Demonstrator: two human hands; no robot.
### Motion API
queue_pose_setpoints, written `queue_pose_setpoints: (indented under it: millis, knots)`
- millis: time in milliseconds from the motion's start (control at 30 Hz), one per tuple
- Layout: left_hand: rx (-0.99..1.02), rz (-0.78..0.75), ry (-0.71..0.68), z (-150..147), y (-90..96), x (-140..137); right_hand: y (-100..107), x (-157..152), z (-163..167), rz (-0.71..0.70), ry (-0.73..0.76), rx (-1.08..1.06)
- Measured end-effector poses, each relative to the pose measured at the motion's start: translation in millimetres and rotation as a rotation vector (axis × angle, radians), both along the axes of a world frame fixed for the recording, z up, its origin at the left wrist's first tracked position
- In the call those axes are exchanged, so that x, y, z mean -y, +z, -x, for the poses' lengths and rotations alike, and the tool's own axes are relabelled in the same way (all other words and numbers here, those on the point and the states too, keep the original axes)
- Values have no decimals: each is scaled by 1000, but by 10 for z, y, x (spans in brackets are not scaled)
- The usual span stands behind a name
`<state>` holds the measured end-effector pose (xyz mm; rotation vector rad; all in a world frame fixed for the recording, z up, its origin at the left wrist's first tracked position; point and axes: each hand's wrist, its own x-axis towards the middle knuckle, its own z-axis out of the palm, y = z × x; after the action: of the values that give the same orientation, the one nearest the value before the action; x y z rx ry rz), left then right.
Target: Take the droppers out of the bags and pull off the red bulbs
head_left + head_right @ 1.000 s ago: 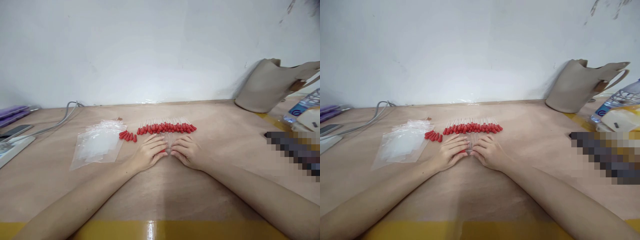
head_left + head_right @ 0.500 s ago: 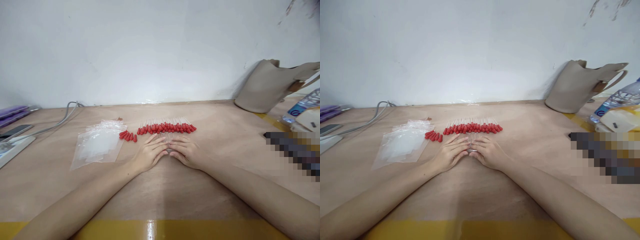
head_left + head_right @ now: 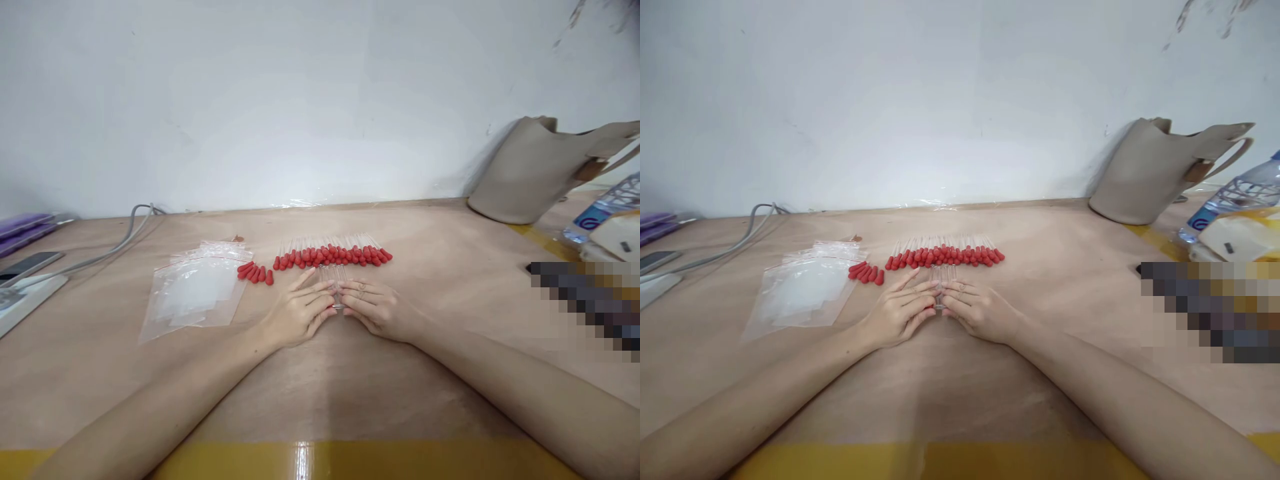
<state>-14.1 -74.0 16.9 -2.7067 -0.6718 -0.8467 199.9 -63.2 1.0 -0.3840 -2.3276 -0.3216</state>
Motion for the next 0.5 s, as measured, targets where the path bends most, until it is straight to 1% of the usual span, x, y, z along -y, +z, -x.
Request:
queue_pose_setpoints:
  millis: [167, 300, 400, 433, 500]
  knots:
    - [14, 18, -3, 18, 7, 4, 9, 1, -24, -77, 3, -10]
    - [9, 15, -8, 35, -5, 15, -6, 11, -54, -96, 8, -17]
    - [12, 14, -13, 108, -12, 20, -1, 6, -113, -82, 27, -14]
    - [21, 21, 7, 151, -8, 14, 3, -3, -139, -64, 20, -29]
    - [59, 37, 90, 260, 14, -19, 7, -34, -188, 0, -37, -97]
